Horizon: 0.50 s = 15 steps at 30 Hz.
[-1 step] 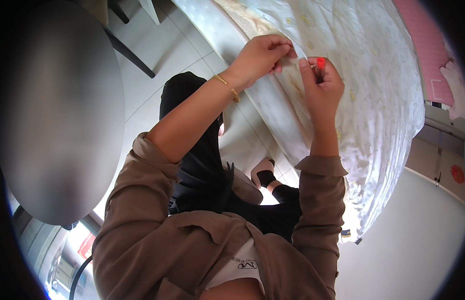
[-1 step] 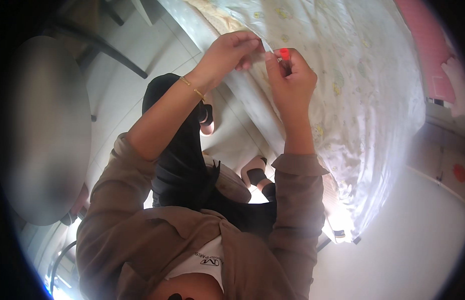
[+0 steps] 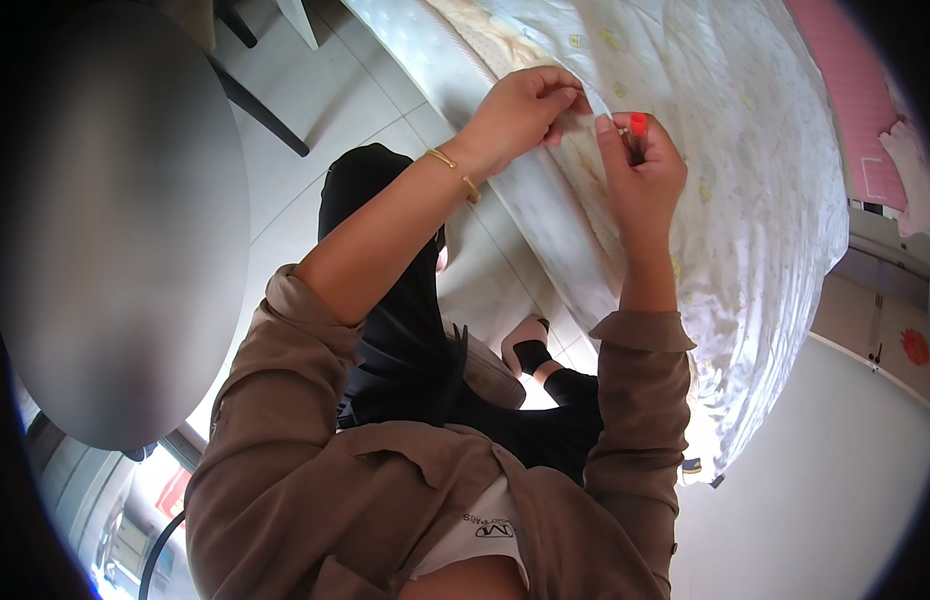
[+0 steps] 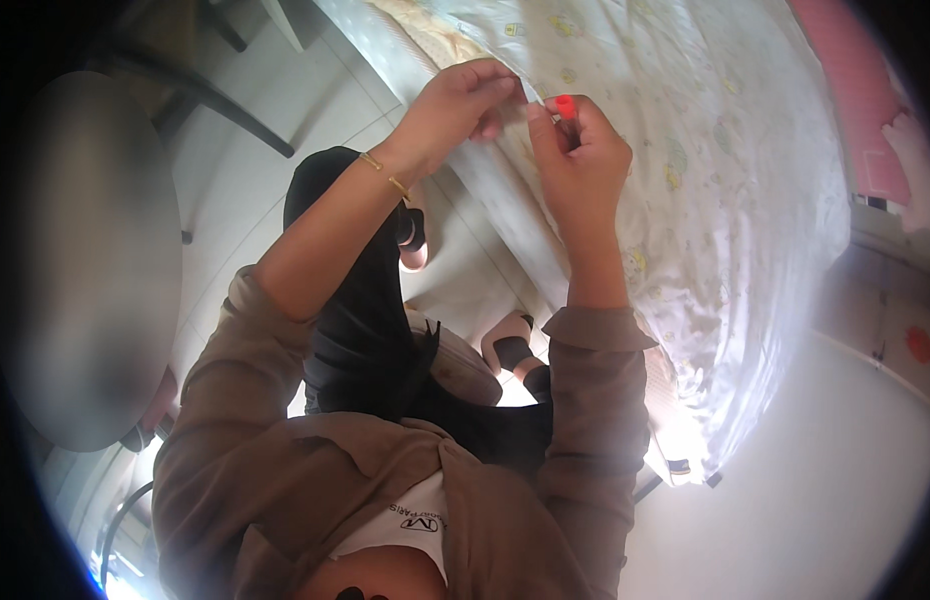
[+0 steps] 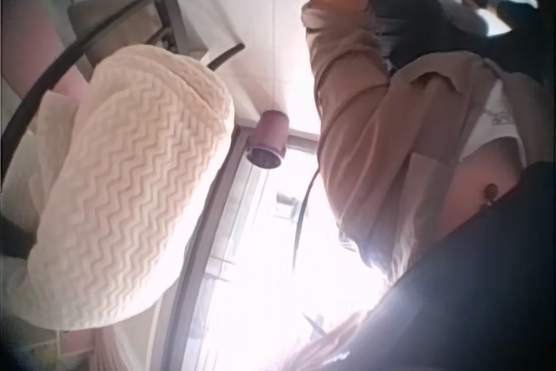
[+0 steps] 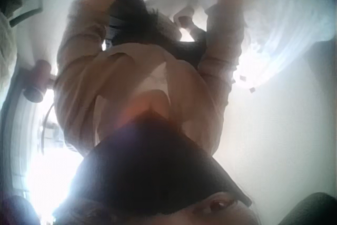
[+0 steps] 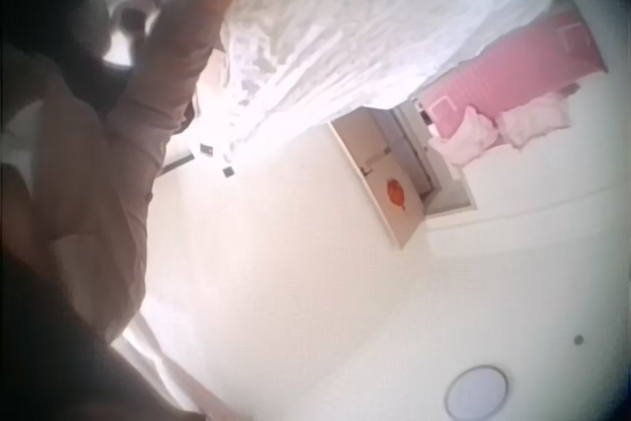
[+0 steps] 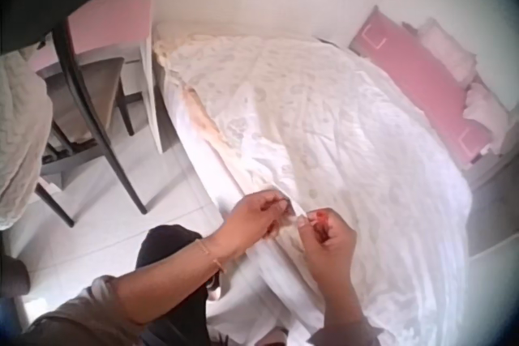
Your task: The person kneels beside a mattress and uses a needle and thread to sew along the edge of a white patterned sheet. They repeatedly insert the needle, pull the thread through, and tie knots to secure the fabric to the mattress edge.
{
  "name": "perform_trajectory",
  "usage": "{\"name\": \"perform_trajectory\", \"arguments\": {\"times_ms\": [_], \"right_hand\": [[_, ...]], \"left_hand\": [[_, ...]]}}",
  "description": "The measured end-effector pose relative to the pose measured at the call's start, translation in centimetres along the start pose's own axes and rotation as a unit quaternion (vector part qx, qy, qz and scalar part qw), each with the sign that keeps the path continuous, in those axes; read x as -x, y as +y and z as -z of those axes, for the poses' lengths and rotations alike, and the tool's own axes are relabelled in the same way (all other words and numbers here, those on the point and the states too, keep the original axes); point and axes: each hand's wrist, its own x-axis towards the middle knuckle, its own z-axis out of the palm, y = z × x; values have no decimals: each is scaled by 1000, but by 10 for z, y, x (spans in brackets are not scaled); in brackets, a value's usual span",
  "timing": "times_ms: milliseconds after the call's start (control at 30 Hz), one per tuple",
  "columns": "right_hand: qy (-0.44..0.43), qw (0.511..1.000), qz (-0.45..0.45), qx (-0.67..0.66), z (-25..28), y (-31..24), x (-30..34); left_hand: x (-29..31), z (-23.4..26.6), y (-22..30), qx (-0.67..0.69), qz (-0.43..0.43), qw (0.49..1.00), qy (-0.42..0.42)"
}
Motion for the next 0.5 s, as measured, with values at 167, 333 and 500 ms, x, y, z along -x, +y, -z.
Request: {"name": "perform_trajectory", "arguments": {"times_ms": [167, 333, 500], "right_hand": [[-49, 993, 25, 101, -7, 10, -2], [-65, 973, 53, 214, -14, 9, 2], [-103, 934, 89, 331, -20, 7, 1]], "left_hand": [[-8, 11, -18, 23, -51, 997, 47], [-16, 46, -29, 88, -129, 965, 208], [-32, 74, -5, 113, -145, 948, 261]]}}
